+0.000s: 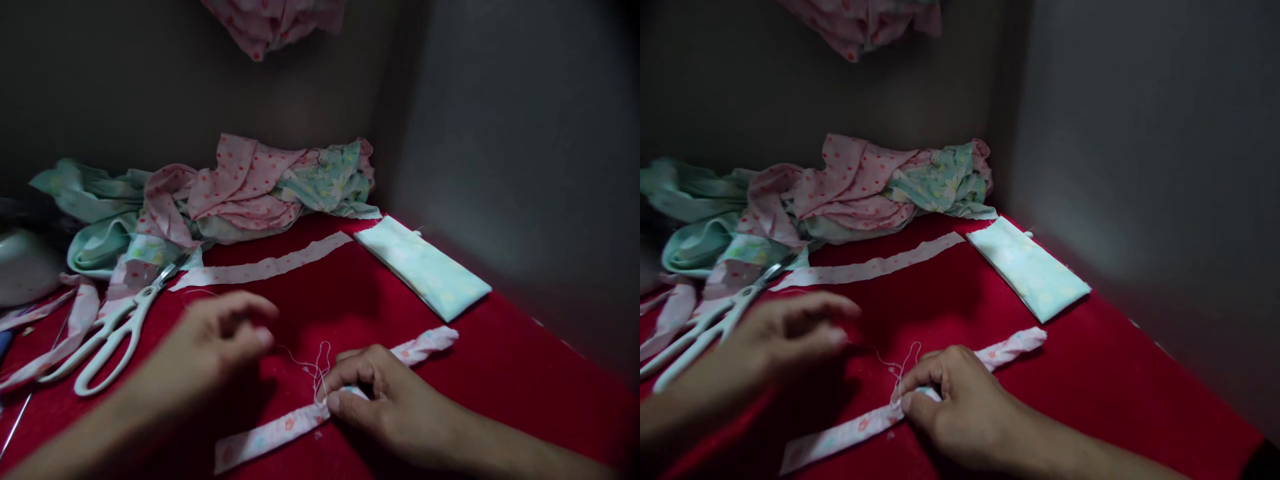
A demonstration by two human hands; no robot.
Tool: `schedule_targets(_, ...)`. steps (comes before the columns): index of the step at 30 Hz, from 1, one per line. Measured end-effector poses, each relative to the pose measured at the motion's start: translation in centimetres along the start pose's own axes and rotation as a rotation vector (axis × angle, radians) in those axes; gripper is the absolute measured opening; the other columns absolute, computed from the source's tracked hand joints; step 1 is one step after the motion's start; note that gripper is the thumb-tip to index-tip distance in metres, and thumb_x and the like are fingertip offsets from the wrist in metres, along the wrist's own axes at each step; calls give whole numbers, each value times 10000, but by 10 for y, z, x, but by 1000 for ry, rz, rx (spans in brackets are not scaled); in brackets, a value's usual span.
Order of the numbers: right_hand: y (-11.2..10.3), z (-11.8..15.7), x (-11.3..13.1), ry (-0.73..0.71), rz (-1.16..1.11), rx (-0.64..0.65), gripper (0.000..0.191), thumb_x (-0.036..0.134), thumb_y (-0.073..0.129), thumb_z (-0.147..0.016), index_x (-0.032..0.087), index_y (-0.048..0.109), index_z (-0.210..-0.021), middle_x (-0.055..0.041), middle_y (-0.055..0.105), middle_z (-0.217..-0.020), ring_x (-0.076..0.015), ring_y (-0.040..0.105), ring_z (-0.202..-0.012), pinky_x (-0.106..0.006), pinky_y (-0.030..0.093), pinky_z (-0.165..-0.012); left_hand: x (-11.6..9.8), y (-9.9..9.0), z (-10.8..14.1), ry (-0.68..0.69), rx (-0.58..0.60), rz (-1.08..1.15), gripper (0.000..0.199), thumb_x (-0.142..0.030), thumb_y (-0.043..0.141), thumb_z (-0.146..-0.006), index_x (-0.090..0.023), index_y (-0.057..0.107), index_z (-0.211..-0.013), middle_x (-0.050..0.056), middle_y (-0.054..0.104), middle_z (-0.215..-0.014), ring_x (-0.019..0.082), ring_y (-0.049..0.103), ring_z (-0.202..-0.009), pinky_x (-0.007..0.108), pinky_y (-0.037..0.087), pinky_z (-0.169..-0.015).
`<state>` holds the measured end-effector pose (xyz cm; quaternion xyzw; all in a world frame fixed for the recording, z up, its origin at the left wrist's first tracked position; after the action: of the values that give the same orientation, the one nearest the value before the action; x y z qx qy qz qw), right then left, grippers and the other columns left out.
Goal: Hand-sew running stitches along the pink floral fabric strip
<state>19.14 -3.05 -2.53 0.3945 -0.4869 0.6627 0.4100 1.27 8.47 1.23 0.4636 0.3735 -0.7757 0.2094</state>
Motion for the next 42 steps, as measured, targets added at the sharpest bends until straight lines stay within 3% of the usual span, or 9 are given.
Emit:
schedule_targets(3,0,0,1,-11,6,-11,239,113,550,-726,197,761,-799,-12,699,-724,-143,584,-648,-210,392,-573,2,65,9,150,237,-55,232,-220,510,-800,-165,611,-1001,20,654,-782,161,591,-684,219,437,-583)
schedule_targets(7,2,1,0,-3,-8,2,259,99,544,-722,199,764,-815,-15,698,-718,-139,567,-627,-213,376,-555,7,79,10,284,293,-180,193,-183,448,-840,-162,641,-845,-9,584,-671,124,517,-597,194,376,-547)
schedule_targets(14,1,0,-1,-4,-4,-9,225,109,560,-730,179,760,-804,-19,686,-705,-139,561,-624,-221,376,-560,9,59,-2,48,254,86,237,-303,521,-754,-147,502,-577,-62,376,-491,76,295,-459,172,242,-422)
schedule_targets(20,1,0,0,19,-7,4,215,116,559,-741,162,756,-813,-39,708,-754,-156,600,-677,-229,402,-590,5,7,-9,46,-150,334,263,-357,645,-708,-156,512,-601,-91,310,-452,38,191,-406,127,155,-369)
schedule_targets(24,1,0,-1,8,-5,-4,204,122,560,-744,161,749,-812,-35,711,-770,-159,613,-705,-224,418,-611,-5,-17,-3,64,-312,392,238,-315,699,-612,-159,524,-574,-84,315,-452,29,212,-400,111,173,-357)
schedule_targets(31,2,2,-2,0,26,-18,185,142,560,-754,168,739,-793,-19,701,-752,-148,603,-693,-213,412,-601,-18,-37,8,72,-535,451,226,-256,745,-481,-174,545,-544,-65,352,-459,37,268,-393,117,231,-332)
schedule_targets(37,1,2,-1,3,63,-19,177,147,559,-760,162,734,-781,-23,694,-738,-147,595,-675,-221,403,-586,-18,-33,11,78,-650,314,203,-373,695,-616,-209,577,-638,-59,324,-468,57,259,-384,133,196,-324)
schedule_targets(40,2,2,2,-36,104,-43,173,138,562,-766,167,732,-777,-16,684,-728,-140,589,-672,-218,402,-593,-5,0,16,68,-490,222,334,-413,676,-676,-241,583,-947,-66,395,-515,80,325,-420,141,262,-351)
schedule_targets(42,2,3,3,-63,150,-61,168,137,567,-770,174,730,-769,-8,667,-708,-131,576,-653,-217,394,-585,7,35,19,90,-121,233,223,-408,575,-802,-217,549,-915,-31,496,-644,103,436,-519,169,364,-430)
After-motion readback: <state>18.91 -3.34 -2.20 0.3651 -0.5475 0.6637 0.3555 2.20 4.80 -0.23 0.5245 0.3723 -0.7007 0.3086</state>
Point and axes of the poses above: each hand's wrist, its own z-axis away from the middle knuckle, its own y-axis out of the palm, x = y × z, the point moved 3 cm from there along -z, towards the middle knuckle
